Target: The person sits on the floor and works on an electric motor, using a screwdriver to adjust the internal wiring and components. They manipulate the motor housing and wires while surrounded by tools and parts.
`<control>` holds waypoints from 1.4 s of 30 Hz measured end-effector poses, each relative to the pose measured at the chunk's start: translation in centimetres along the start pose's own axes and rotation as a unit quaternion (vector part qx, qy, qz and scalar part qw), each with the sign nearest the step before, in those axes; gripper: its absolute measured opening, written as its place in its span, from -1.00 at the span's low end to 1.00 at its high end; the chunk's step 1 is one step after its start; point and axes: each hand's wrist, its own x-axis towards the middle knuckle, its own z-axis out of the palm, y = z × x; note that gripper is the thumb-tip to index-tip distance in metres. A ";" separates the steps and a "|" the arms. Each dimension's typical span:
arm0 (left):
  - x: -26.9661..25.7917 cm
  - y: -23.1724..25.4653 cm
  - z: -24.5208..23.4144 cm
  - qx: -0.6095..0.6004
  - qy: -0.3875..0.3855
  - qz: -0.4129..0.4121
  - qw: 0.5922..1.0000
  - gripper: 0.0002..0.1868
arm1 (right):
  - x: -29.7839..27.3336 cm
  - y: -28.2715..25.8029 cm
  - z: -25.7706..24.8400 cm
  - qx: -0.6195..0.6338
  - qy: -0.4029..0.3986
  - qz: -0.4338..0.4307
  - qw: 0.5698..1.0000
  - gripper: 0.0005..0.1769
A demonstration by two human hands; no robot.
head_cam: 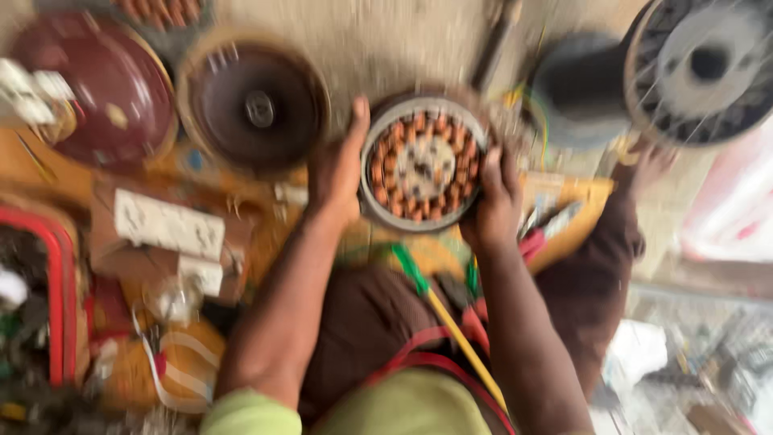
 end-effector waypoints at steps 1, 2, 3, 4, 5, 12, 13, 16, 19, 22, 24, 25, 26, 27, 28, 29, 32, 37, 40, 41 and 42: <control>-0.5 -1.3 -0.4 0.010 -0.003 -0.002 1.000 -0.26 | -0.8 0.5 -0.5 -0.009 0.021 0.009 1.000 -0.44; -1.4 -2.7 -0.8 0.001 0.009 -0.026 1.000 -0.27 | -1.0 1.1 -1.0 -0.018 0.042 0.017 0.999 -0.45; -0.6 -2.4 -0.5 -0.009 0.015 -0.020 1.000 -0.28 | 0.5 1.5 -0.8 -0.019 0.043 0.003 0.999 -0.46; 0.0 -1.8 -0.3 -0.019 0.020 -0.013 1.000 -0.29 | 0.5 1.3 -0.6 -0.022 0.058 0.014 0.998 -0.46; 0.5 -1.1 -0.1 -0.034 0.012 -0.015 0.999 -0.32 | 0.5 1.1 -0.1 -0.023 0.071 0.022 0.997 -0.45; -0.2 0.2 -0.1 -0.015 0.020 0.036 0.999 -0.39 | 0.4 0.0 1.1 -0.014 -0.017 -0.011 1.000 -0.45; -1.9 -1.3 -0.7 -0.033 0.007 0.050 0.998 -0.42 | -0.2 0.4 0.5 -0.010 -0.004 -0.007 1.000 -0.44; -1.4 -2.4 -1.1 -0.075 -0.021 0.010 0.997 -0.31 | -1.1 1.0 -1.2 -0.010 0.034 0.017 0.999 -0.43; -1.4 -1.2 -0.6 -0.041 0.001 -0.012 0.999 -0.34 | 1.3 1.2 -0.2 0.003 0.017 0.021 1.000 -0.41; -0.7 -1.9 -0.8 -0.033 0.003 -0.057 0.998 -0.25 | -1.1 0.9 -0.9 -0.002 0.037 0.049 0.998 -0.41; -2.3 -1.9 -0.9 0.034 0.016 0.034 0.999 -0.26 | 0.6 0.4 0.3 -0.009 0.060 0.061 0.996 -0.41; -2.5 -1.4 -0.9 0.068 0.029 0.076 0.994 -0.26 | 1.2 0.0 1.1 -0.004 0.023 0.040 0.999 -0.41; -1.1 -0.3 -0.7 0.050 0.018 0.108 0.993 -0.25 | 1.6 -0.4 1.5 0.002 -0.013 0.018 1.000 -0.41; -1.6 -1.3 -1.0 0.035 0.009 0.101 0.994 -0.24 | -0.9 -0.7 0.8 -0.004 -0.022 0.023 0.999 -0.40; -2.4 -2.6 -1.4 0.019 0.001 0.094 0.995 -0.22 | -2.0 -0.2 0.2 -0.020 0.001 0.036 0.999 -0.42; -2.2 -2.8 -1.3 0.011 0.012 0.050 0.999 -0.22 | -0.8 0.6 0.0 -0.032 0.012 0.029 0.999 -0.43; -0.5 -1.3 -0.3 -0.019 0.029 0.027 0.999 -0.24 | 0.5 1.0 -0.2 -0.022 0.021 0.035 0.999 -0.42; -0.1 -1.7 -1.0 -0.050 0.025 -0.120 0.991 -0.12 | 0.4 1.3 -1.9 -0.020 0.002 0.053 0.998 -0.40; -1.3 -0.8 -0.5 0.052 0.027 0.089 0.994 -0.12 | 2.5 0.5 0.1 -0.009 -0.026 0.027 0.999 -0.40; -1.6 -1.5 -1.1 0.039 0.016 0.058 0.997 -0.11 | 0.9 0.4 -0.3 -0.013 -0.020 0.028 0.999 -0.41; -0.8 -2.1 -1.5 0.025 0.006 0.027 0.999 -0.11 | -0.5 0.5 -0.8 -0.018 -0.013 0.028 0.999 -0.41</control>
